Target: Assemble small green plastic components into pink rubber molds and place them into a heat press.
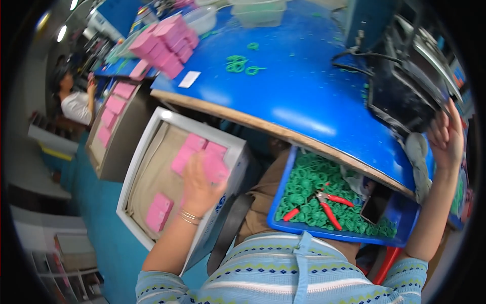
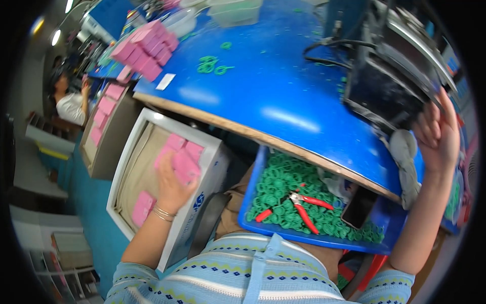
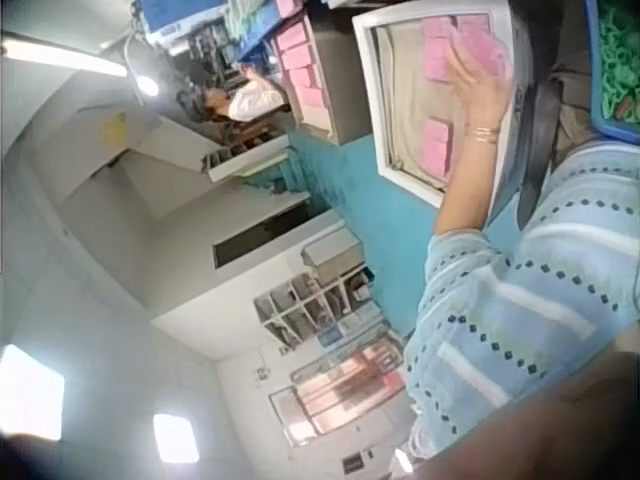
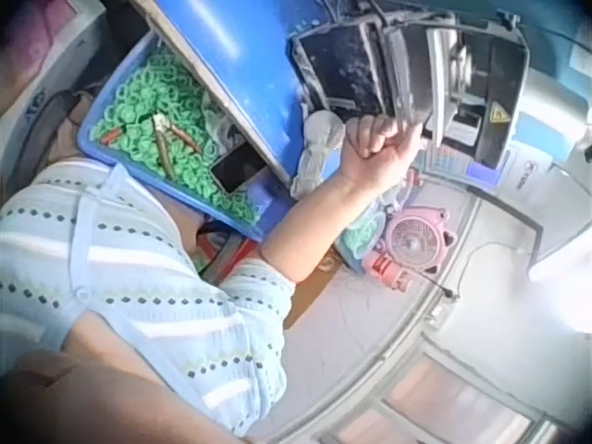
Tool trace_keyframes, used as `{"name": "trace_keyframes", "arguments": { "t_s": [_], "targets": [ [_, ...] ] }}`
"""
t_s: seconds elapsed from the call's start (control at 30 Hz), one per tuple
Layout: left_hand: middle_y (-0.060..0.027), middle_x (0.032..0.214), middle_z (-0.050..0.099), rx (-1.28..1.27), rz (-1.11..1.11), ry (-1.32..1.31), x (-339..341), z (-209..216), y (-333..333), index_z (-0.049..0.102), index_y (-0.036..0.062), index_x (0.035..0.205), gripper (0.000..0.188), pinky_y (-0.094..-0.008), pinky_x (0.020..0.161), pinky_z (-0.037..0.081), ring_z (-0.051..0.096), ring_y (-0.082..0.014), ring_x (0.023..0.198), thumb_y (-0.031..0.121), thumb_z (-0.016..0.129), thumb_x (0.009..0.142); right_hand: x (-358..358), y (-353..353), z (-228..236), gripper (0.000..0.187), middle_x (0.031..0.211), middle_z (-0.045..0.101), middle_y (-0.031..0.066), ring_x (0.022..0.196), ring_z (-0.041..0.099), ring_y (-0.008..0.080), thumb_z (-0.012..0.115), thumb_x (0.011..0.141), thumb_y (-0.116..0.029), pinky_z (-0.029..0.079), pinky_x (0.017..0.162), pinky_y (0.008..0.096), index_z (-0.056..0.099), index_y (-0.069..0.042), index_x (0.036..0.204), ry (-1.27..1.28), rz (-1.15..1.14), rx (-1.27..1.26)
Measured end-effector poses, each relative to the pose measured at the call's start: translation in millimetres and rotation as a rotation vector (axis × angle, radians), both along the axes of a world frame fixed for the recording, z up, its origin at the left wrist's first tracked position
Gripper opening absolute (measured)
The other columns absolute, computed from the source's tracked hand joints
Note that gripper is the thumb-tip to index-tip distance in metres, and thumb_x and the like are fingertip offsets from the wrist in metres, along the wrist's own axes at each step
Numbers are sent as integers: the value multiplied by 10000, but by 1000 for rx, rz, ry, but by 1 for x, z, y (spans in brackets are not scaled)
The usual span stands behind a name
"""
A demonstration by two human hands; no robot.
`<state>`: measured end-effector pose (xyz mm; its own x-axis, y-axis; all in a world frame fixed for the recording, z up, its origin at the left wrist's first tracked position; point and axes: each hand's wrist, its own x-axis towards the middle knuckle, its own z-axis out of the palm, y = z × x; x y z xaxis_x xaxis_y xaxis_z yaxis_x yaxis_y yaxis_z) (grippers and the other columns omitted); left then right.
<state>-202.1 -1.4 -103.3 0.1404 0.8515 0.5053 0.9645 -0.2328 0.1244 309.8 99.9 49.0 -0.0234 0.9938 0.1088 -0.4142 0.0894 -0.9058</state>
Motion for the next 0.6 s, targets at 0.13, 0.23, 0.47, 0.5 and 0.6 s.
{"name": "trace_keyframes", "arguments": {
  "t_s": [0.13,0.23,0.47,0.5,0.6],
  "targets": [
    [-248,1222,409,-212,465,-276,-68,-7,-23,248,-44,1326,842,-409,985,337,416,-369,1138,164,720,659,10,-12,8,381,431,281,-26,316,233,57,345,974,-276,193,354,200,432,-87,655,-58,-84,19],
    [-250,1244,402,-443,579,-563,-93,-16,-26,231,-52,1338,887,-387,998,333,411,-349,1160,147,750,647,15,-10,8,376,445,285,-16,322,237,56,343,977,-261,211,365,192,421,-84,655,-91,-33,32],
    [-258,1278,400,-421,563,-390,-115,-63,-25,273,-77,1318,909,-358,1017,327,407,-338,1193,159,799,615,12,-5,10,364,457,289,-9,330,238,55,356,976,-252,212,363,192,419,-81,661,-103,-61,20],
    [-258,1278,400,-423,562,-391,-116,-62,-24,273,-77,1318,909,-358,1017,327,407,-338,1193,159,799,615,12,-6,11,361,459,291,-8,331,238,54,359,975,-250,212,362,191,419,-81,661,-101,-81,10],
    [-254,1265,415,-447,509,-561,-117,-57,-19,261,-88,1318,914,-355,1017,330,419,-332,1185,137,797,613,17,-5,8,359,460,289,-10,332,236,54,362,973,-250,214,360,190,421,-81,661,-89,-15,26]
  ]
}}
